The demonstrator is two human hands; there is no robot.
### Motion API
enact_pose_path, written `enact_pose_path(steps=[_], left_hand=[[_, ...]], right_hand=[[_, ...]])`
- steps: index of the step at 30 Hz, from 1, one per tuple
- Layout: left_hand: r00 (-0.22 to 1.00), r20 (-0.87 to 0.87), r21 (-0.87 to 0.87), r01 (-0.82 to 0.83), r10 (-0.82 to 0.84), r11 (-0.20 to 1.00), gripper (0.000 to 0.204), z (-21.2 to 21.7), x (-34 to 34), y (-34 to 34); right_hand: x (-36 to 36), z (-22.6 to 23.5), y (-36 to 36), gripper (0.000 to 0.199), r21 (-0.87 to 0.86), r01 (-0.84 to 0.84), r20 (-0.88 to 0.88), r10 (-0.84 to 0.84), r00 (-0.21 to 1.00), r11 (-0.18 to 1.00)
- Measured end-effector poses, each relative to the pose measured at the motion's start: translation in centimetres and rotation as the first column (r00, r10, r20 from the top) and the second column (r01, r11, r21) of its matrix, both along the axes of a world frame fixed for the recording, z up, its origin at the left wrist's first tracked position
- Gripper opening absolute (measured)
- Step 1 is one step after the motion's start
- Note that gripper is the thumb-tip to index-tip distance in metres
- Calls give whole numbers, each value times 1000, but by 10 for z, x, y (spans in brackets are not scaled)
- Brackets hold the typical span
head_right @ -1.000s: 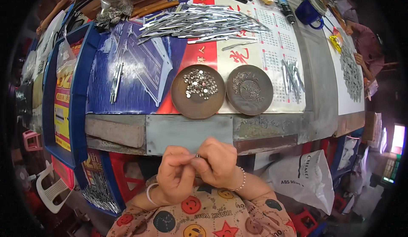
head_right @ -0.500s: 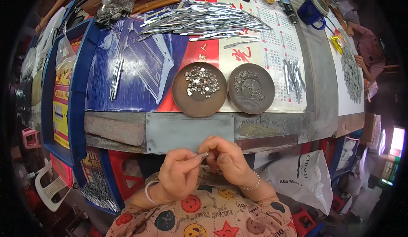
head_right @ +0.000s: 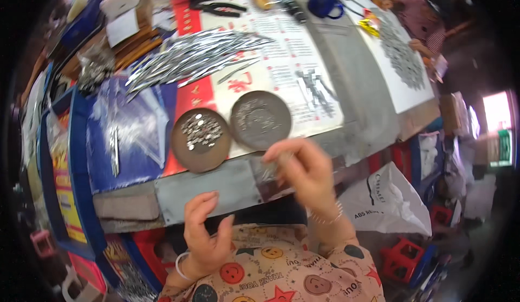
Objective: The user is using pliers and manual dexterity to assemble small metal components on a workbench.
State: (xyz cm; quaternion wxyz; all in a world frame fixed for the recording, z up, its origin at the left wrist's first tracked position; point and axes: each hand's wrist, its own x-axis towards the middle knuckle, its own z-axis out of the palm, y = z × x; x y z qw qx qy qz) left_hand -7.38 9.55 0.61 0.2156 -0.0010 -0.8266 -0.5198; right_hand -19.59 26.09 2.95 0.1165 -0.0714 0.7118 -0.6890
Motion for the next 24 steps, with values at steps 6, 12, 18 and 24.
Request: enact_pose_path(steps=[6,12,18,24], left_hand=[[988,94,110,114,-124,987,39,-5,3,-5],[961,220,377,72,-165,924,19,-7,11,-11],[956,232,344,93,-180,934,12,-11,13,-21],[956,227,337,100,-184,936,11,-5,19,-22]], right_hand=[[-118,-9,56,13,664,188,-413,145,899,724],[-154,-31,58,18,820,309,-492,317,811,482],[-138,-12,-23,18,803,38,-465,584,665,595],[-183,-32,-75,15,941,64,-336,907,254,331]])
